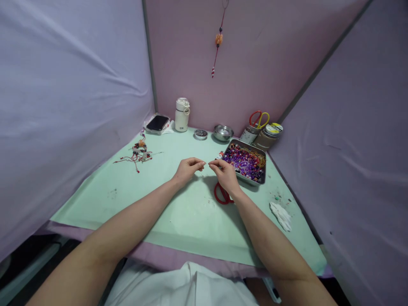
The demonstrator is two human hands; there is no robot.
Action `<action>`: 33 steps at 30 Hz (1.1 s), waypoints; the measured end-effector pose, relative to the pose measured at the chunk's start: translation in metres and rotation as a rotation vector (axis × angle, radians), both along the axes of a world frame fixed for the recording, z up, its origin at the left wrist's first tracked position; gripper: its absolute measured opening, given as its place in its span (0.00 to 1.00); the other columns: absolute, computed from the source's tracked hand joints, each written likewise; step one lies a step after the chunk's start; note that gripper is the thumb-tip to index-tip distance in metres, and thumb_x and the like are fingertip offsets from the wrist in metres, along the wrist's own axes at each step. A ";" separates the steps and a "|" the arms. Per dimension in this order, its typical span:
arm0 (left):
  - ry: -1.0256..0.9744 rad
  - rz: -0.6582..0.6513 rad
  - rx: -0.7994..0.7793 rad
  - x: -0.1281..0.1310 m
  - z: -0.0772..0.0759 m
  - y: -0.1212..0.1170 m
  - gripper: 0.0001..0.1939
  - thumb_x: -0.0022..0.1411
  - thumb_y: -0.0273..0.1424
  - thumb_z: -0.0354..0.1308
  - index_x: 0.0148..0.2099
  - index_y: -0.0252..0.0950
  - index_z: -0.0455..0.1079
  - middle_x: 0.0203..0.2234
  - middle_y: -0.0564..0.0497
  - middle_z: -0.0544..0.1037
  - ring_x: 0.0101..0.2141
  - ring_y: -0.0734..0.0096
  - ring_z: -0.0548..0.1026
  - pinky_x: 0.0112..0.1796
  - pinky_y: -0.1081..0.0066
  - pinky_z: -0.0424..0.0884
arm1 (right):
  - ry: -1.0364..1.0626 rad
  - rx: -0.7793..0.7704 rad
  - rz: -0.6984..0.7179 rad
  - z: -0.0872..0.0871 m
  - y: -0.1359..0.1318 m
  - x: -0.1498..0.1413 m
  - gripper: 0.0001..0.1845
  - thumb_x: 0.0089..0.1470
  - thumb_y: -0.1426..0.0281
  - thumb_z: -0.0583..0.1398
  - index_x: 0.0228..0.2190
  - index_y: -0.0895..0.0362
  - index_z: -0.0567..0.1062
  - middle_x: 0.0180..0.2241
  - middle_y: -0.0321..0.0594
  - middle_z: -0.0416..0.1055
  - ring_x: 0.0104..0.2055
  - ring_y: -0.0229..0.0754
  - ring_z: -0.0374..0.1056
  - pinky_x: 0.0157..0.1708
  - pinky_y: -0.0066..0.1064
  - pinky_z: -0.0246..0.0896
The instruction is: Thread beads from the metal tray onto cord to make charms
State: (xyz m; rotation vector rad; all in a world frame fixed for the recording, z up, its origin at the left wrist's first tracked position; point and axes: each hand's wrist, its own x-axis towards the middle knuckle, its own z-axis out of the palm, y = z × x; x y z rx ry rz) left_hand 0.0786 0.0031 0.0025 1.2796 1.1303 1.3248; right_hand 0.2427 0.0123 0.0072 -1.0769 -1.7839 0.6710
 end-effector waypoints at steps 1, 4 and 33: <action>0.014 0.002 0.005 0.000 0.001 0.000 0.14 0.47 0.42 0.64 0.29 0.34 0.76 0.23 0.49 0.76 0.28 0.69 0.71 0.36 0.64 0.69 | 0.001 0.006 -0.004 0.000 -0.001 0.000 0.10 0.52 0.64 0.57 0.29 0.56 0.76 0.30 0.40 0.75 0.32 0.42 0.68 0.34 0.34 0.61; 0.051 0.045 0.031 -0.001 0.003 -0.001 0.13 0.47 0.41 0.64 0.29 0.35 0.76 0.24 0.48 0.77 0.30 0.66 0.72 0.38 0.64 0.68 | -0.007 0.043 -0.022 0.000 -0.001 -0.001 0.11 0.53 0.64 0.56 0.29 0.56 0.75 0.29 0.40 0.75 0.32 0.42 0.67 0.34 0.33 0.60; -0.012 0.194 0.071 0.014 -0.005 -0.004 0.05 0.60 0.34 0.50 0.33 0.39 0.59 0.19 0.58 0.63 0.23 0.76 0.63 0.28 0.72 0.61 | -0.086 0.239 0.044 0.005 -0.023 -0.016 0.07 0.52 0.71 0.54 0.24 0.55 0.69 0.25 0.36 0.66 0.29 0.39 0.60 0.34 0.32 0.57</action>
